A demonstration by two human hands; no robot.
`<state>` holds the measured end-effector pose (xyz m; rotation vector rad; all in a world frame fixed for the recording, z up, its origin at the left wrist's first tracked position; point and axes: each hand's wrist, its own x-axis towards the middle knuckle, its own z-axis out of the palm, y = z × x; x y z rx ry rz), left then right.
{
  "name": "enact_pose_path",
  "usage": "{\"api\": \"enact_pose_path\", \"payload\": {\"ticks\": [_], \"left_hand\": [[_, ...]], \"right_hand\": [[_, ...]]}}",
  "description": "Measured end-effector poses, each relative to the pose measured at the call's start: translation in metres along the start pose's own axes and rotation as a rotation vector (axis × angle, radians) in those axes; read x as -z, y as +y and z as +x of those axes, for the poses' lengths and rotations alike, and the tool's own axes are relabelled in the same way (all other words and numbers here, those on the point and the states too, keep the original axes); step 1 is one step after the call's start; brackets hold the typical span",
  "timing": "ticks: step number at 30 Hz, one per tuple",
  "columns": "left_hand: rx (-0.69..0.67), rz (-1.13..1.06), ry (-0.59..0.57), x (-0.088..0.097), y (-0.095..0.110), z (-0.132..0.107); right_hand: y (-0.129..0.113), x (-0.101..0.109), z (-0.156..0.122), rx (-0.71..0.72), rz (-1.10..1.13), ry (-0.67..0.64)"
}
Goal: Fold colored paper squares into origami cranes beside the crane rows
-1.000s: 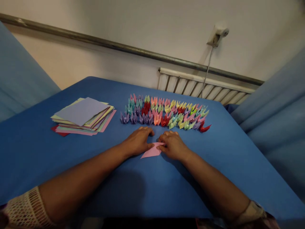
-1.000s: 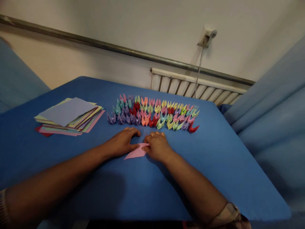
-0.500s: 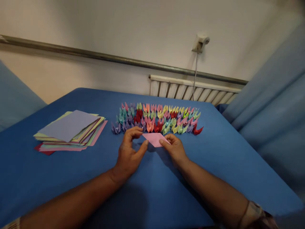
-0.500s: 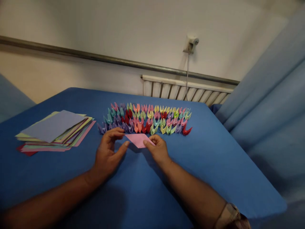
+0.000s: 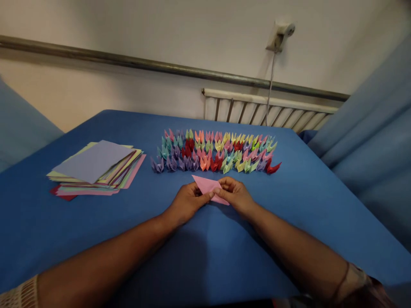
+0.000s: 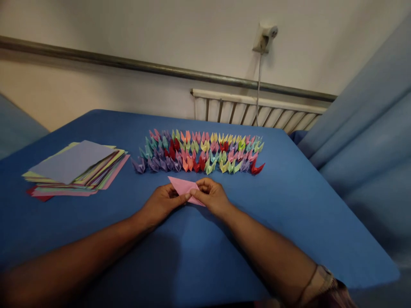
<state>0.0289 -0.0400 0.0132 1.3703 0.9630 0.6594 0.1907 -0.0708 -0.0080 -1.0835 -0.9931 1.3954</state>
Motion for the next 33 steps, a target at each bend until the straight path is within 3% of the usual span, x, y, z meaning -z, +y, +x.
{"api": "enact_pose_path", "payload": {"ticks": [3, 13, 19, 27, 33], "left_hand": [[-0.002, -0.02, -0.029, 0.001, -0.002, 0.002], [0.015, -0.086, 0.072, 0.004, 0.0, 0.004], [0.007, -0.096, 0.013, 0.0, -0.002, 0.004], [0.045, -0.184, -0.03, 0.004, 0.003, 0.004], [-0.023, -0.146, -0.101, 0.008, 0.001, 0.006]], "right_hand": [[-0.001, 0.005, 0.002, -0.005, -0.066, 0.001], [-0.001, 0.004, 0.001, -0.063, 0.043, 0.073], [0.008, 0.0, 0.0, -0.033, -0.007, 0.041], [-0.001, 0.003, -0.002, -0.067, -0.035, 0.027], [0.006, 0.004, 0.002, -0.056, -0.028, 0.047]]}}
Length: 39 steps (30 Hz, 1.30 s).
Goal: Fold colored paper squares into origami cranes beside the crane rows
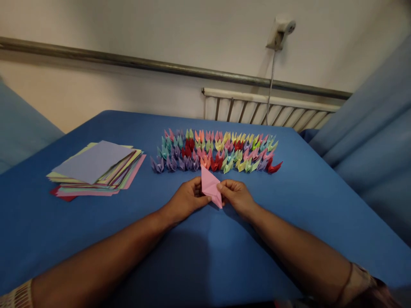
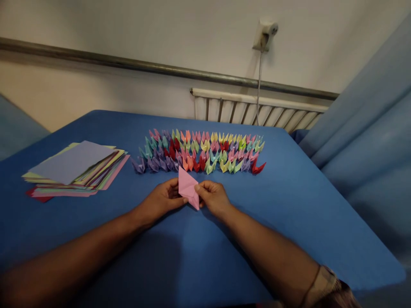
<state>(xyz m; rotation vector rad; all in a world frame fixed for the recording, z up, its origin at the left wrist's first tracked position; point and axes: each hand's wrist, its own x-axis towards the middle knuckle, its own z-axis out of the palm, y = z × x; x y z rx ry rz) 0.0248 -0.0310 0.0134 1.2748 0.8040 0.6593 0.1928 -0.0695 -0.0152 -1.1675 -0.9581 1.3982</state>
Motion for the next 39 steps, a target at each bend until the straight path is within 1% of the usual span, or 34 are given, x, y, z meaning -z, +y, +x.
{"api": "enact_pose_path", "payload": {"ticks": [4, 6, 9, 12, 15, 17, 19, 23, 25, 30, 33, 36, 39], "left_hand": [[-0.014, 0.049, 0.052, 0.002, -0.003, 0.002], [-0.014, 0.05, 0.077, 0.004, -0.005, 0.004], [-0.026, 0.053, 0.084, 0.005, -0.004, 0.005], [-0.073, 0.149, 0.085, 0.006, 0.0, 0.004], [-0.107, 0.277, 0.131, 0.006, 0.005, 0.001], [-0.105, 0.308, 0.155, 0.006, 0.008, -0.001], [-0.079, 0.285, 0.169, 0.005, 0.008, -0.001], [0.013, 0.153, 0.18, 0.005, 0.004, 0.0], [0.048, 0.091, 0.179, 0.006, 0.001, 0.001], [0.067, -0.044, 0.186, 0.007, -0.002, 0.002], [0.067, -0.054, 0.189, 0.006, -0.001, 0.002], [0.044, 0.006, 0.194, 0.004, 0.001, 0.001], [0.042, 0.037, 0.178, 0.002, 0.003, 0.0]], "right_hand": [[0.004, 0.0, 0.002, 0.049, -0.039, -0.028], [0.006, -0.001, 0.002, 0.076, -0.031, -0.065], [0.008, -0.002, 0.001, 0.087, -0.043, -0.116], [0.01, -0.004, -0.001, 0.077, -0.086, -0.147], [0.012, -0.004, -0.002, 0.085, -0.111, -0.194], [0.012, -0.004, -0.003, 0.092, -0.128, -0.205], [0.013, -0.003, -0.003, 0.103, -0.147, -0.179], [0.011, -0.003, -0.002, 0.153, -0.154, -0.063], [0.008, -0.004, -0.002, 0.184, -0.144, -0.026], [0.006, -0.007, -0.003, 0.242, -0.076, -0.034], [0.005, -0.006, -0.002, 0.224, -0.088, -0.013], [0.002, -0.002, -0.001, 0.166, -0.127, 0.022], [-0.002, 0.0, -0.001, 0.11, -0.114, 0.022]]}}
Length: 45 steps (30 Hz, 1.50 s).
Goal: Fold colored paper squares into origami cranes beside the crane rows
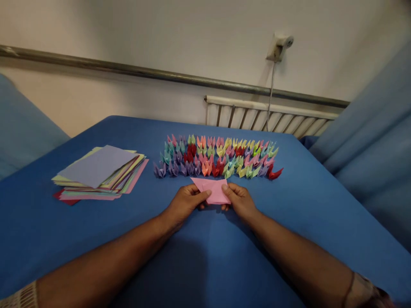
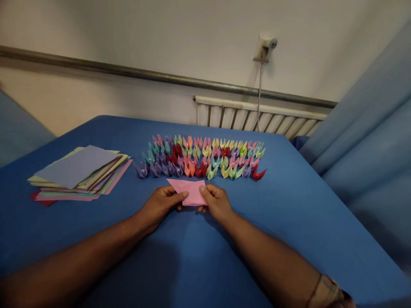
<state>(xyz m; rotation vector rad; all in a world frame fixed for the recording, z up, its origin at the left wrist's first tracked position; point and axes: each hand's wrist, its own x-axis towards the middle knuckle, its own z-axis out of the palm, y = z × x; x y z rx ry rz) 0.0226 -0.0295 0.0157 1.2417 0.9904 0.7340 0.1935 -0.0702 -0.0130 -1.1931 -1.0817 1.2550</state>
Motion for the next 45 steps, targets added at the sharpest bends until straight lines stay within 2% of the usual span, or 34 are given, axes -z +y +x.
{"api": "enact_pose_path", "payload": {"ticks": [3, 8, 11, 14, 17, 20, 26, 31, 39, 45], "left_hand": [[0.01, 0.006, -0.02, 0.0, 0.001, 0.0], [0.06, 0.045, -0.129, -0.002, -0.003, 0.001], [0.088, 0.021, -0.138, -0.003, -0.003, 0.001], [0.151, -0.081, -0.15, -0.003, 0.0, 0.0], [0.268, -0.273, -0.154, -0.002, 0.004, 0.0], [0.311, -0.403, -0.104, -0.001, 0.005, 0.002], [0.254, -0.468, 0.051, 0.003, 0.005, 0.009], [0.247, -0.484, 0.066, 0.005, 0.007, 0.01], [0.285, -0.52, 0.145, 0.004, 0.013, 0.009], [0.275, -0.533, 0.106, 0.006, 0.011, 0.009]], "right_hand": [[-0.002, 0.001, -0.001, -0.026, 0.029, 0.0], [-0.003, 0.001, 0.0, 0.009, -0.034, 0.051], [-0.004, 0.002, 0.001, -0.022, -0.025, 0.056], [-0.003, 0.002, 0.001, 0.009, -0.044, 0.048], [-0.003, 0.003, 0.001, 0.07, -0.096, 0.026], [-0.003, 0.004, 0.001, 0.052, -0.093, 0.001], [-0.003, 0.008, 0.003, 0.007, 0.109, -0.043], [-0.001, 0.01, 0.002, 0.025, 0.154, -0.064], [-0.002, 0.007, -0.003, 0.079, 0.067, -0.108], [-0.002, 0.005, -0.003, 0.09, 0.016, -0.1]]}}
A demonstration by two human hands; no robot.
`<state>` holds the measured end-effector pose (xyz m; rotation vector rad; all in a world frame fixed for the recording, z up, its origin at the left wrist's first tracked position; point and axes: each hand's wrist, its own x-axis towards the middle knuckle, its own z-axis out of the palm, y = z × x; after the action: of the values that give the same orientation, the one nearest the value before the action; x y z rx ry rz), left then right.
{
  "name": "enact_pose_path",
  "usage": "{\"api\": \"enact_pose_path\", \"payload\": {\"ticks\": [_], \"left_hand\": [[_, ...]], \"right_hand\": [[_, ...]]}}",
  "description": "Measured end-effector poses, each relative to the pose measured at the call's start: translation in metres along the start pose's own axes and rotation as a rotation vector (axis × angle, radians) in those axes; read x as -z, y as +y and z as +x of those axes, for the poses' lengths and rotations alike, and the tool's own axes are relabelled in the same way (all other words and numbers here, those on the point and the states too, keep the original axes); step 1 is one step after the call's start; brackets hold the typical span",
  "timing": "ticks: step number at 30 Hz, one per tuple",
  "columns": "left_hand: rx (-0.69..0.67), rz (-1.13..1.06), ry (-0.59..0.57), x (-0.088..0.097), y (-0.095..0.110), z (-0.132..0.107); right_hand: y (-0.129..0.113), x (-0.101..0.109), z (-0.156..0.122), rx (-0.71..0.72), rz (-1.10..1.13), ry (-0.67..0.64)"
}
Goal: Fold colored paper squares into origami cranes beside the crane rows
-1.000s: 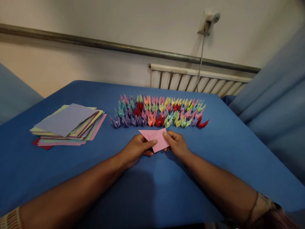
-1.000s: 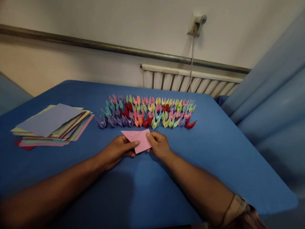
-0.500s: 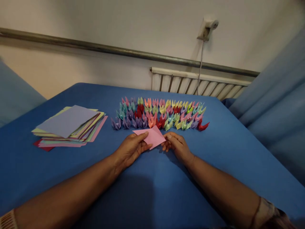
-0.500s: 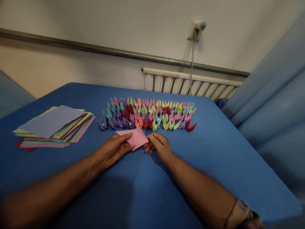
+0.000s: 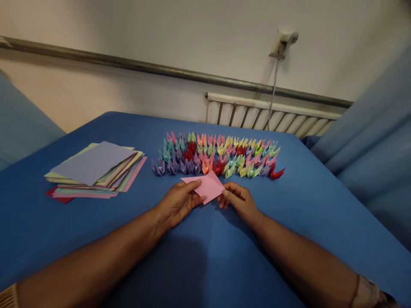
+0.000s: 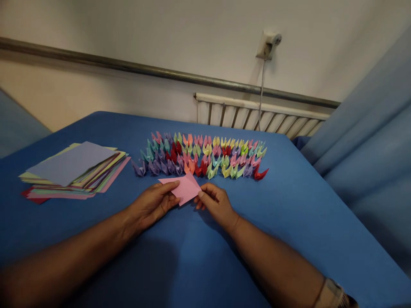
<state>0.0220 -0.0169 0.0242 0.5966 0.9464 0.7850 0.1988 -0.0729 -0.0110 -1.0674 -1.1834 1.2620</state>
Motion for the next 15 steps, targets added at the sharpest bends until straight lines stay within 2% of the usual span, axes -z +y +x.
{"api": "enact_pose_path", "payload": {"ticks": [7, 15], "left_hand": [[0.01, -0.03, 0.037, -0.0012, 0.0016, -0.0003], [0.013, -0.004, 0.023, -0.0024, 0.0024, 0.0]], "right_hand": [[-0.0002, -0.0015, -0.0017, 0.009, 0.016, -0.001], [0.0062, 0.0003, 0.0022, 0.022, 0.007, -0.011]]}}
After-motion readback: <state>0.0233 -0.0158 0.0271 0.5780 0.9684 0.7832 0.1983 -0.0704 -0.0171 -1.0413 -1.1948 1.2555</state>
